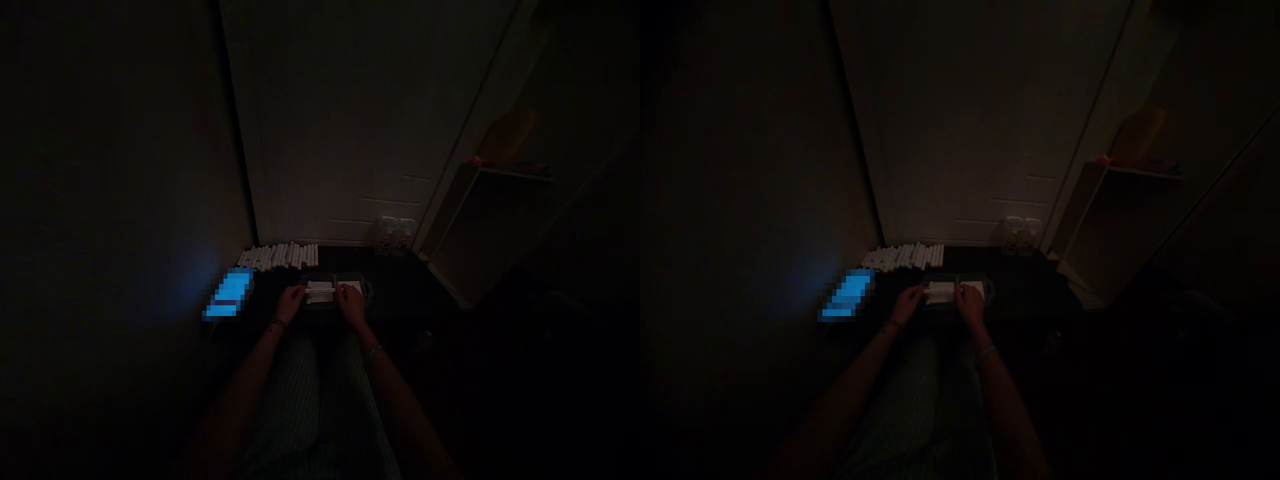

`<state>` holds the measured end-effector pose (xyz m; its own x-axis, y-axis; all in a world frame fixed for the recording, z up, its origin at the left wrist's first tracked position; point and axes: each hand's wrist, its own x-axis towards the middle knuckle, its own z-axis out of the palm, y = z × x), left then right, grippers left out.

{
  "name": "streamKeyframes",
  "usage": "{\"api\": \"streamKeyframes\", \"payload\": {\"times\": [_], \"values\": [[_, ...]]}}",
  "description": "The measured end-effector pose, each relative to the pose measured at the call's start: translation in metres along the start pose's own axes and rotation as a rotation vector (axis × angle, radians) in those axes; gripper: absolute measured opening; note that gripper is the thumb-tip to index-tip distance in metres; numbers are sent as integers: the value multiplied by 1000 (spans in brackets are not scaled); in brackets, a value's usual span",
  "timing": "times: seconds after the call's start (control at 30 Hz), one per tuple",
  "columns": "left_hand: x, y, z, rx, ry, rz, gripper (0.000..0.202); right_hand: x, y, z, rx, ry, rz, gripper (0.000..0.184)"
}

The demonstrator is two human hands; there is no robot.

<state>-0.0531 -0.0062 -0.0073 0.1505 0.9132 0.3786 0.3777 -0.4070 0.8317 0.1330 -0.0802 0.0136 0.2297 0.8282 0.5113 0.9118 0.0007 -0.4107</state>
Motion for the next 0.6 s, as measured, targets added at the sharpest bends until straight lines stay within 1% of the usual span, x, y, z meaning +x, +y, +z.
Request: {"api": "streamKeyframes", "payload": {"times": [0.23,0.4,0.6], "values": [[0,-2,-1,14,-31,22,33,0,1,0,-3,18,-21,39],[0,-4,0,20,-28,26,34,1,2,2,-1,-6,-13,40],[0,-5,1,-5,-29,-18,35,1,2,2,-2,-18,13,39]]}}
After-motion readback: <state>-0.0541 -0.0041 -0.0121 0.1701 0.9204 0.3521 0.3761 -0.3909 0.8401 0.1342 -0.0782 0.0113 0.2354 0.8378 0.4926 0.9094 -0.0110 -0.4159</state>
